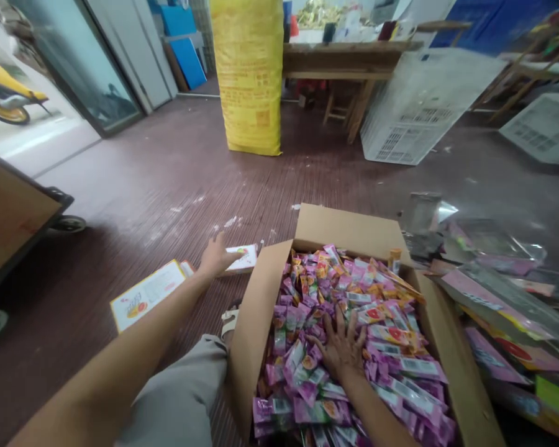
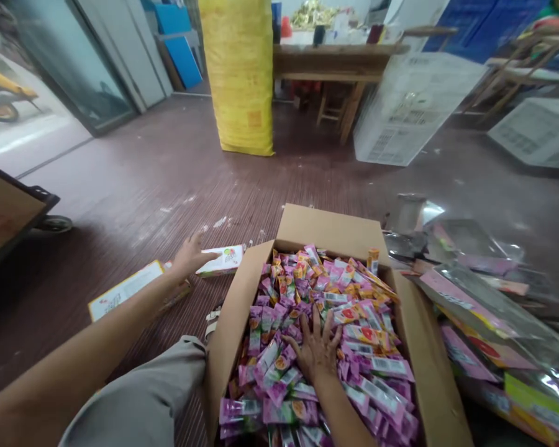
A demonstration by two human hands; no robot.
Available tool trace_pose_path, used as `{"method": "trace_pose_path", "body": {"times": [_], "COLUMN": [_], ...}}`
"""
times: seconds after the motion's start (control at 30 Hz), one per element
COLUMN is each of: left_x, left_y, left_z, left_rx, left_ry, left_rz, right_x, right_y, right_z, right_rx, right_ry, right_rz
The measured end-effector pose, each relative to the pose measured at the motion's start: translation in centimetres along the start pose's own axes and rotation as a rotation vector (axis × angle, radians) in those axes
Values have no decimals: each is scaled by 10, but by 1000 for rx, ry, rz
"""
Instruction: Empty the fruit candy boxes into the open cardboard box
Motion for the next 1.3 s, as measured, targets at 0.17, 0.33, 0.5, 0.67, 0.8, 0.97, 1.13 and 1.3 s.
{"method": "trace_pose_path", "body": {"times": [0.17, 0.33, 0.5, 0.67, 0.8, 0.97, 1.13, 1.3], "left_x": [37, 59, 71, 92, 98, 99, 104, 110], "left_y": [59, 120, 154, 172, 174, 167, 170, 170], "left_z": [-70, -98, -127, -145, -148, -156, -148, -120], "left_rx": [126, 222, 318, 450, 412, 384, 434, 353], "left_ry": [-5, 75, 177, 146, 147, 203, 151, -14], "left_rz": [-591, -695, -737, -764, -737, -770, -716, -644], "right_x": [-8, -16, -23, -21, -21, -29, -37, -34], "right_y": [20, 35, 41, 37, 34, 40, 48, 47], "right_z": [0, 7, 15, 21, 21, 22, 25, 23], "right_rx": [24, 24, 32, 60, 46, -14, -19, 15], "right_ry": [-16, -28, -55, -32, -31, -83, -103, -85], "right_rz": [-5, -6, 1, 5, 9, 35, 42, 36]}}
Point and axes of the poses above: each hand's wrist, its own z-axis away from the middle knuckle, its own y-axis out of the palm, x = y × z, the point moved 2 cm from there along -z, towards the middle knuckle, and after that the axes turned 1 degree about -y, right-handed, at the moved point
